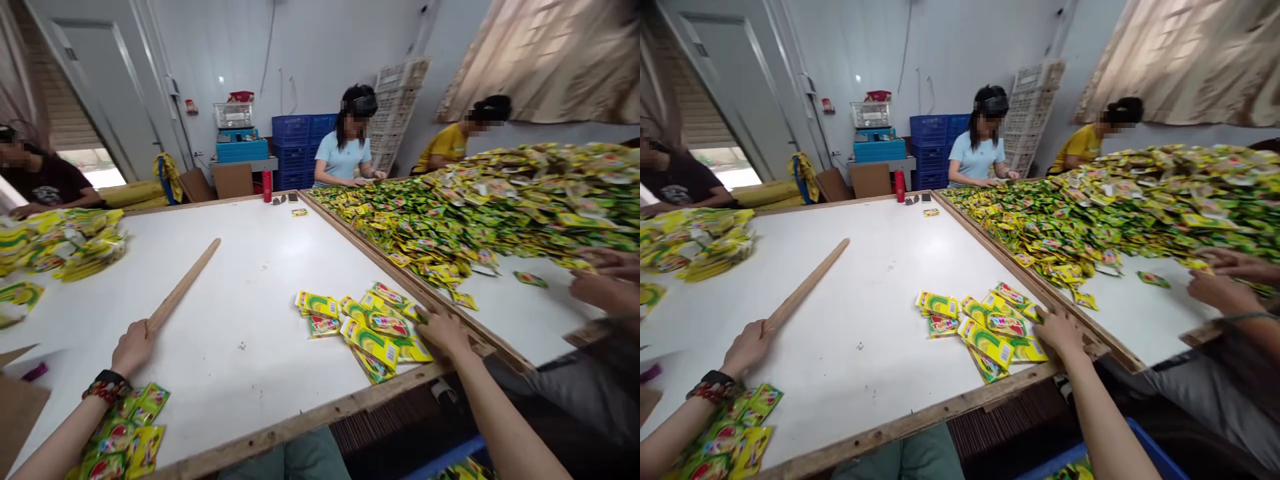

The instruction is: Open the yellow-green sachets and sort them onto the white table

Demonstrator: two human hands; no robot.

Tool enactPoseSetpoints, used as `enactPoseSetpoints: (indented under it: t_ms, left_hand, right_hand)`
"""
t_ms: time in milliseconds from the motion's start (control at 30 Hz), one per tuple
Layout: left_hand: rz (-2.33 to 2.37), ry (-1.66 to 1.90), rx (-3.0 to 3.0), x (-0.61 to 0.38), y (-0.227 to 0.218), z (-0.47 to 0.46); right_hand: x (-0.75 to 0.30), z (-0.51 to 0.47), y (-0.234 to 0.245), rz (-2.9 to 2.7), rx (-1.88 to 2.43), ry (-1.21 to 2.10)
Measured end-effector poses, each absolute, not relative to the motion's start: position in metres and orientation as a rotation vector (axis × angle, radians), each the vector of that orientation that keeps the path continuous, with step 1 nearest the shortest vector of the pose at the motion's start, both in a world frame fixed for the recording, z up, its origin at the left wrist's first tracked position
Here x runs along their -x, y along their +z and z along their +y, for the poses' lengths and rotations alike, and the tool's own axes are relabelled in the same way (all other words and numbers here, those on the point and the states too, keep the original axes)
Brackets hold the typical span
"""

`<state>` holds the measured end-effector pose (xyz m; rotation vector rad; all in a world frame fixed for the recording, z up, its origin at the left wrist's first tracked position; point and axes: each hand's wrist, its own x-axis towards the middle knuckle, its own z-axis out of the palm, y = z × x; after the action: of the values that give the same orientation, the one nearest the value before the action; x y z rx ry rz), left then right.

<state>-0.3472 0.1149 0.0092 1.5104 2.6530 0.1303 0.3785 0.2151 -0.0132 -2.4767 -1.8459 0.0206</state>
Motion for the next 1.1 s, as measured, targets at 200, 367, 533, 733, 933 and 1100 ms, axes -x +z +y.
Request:
enactPoseSetpoints:
  t_ms: [200, 367, 533, 733, 933, 1100]
  left_hand:
    - [2.702, 0.153, -1.336, 0.354, 0.003, 0.065]
    - [2.688, 0.183, -1.281, 0.349, 0.002, 0.064]
    - [2.843, 0.331, -1.283, 0.304, 0.02, 0.065]
    - [2.143, 0.92, -2.196, 0.142, 0.042, 0.034]
    - [1.386, 0.88, -2.49, 0.031, 0.042, 0.024]
    - [1.671, 0.993, -1.962, 0.012, 0.02, 0.024]
  right_hand:
    - [-0.326, 0.198, -0.02, -1.976, 2.387, 0.183]
    - [-0.246, 0.169, -0.018, -2.078, 2.156, 0.233]
    - [-0.177, 0.143, -0.012, -2.128, 1.865, 0.409]
    - [-0.147, 0.113, 0.035, -1.954, 1.609, 0.74]
    - [-0.15, 0.067, 0.096, -1.878, 1.044, 1.607]
    - [-0.16, 0.05, 0.098, -1.452, 1.09, 1.662]
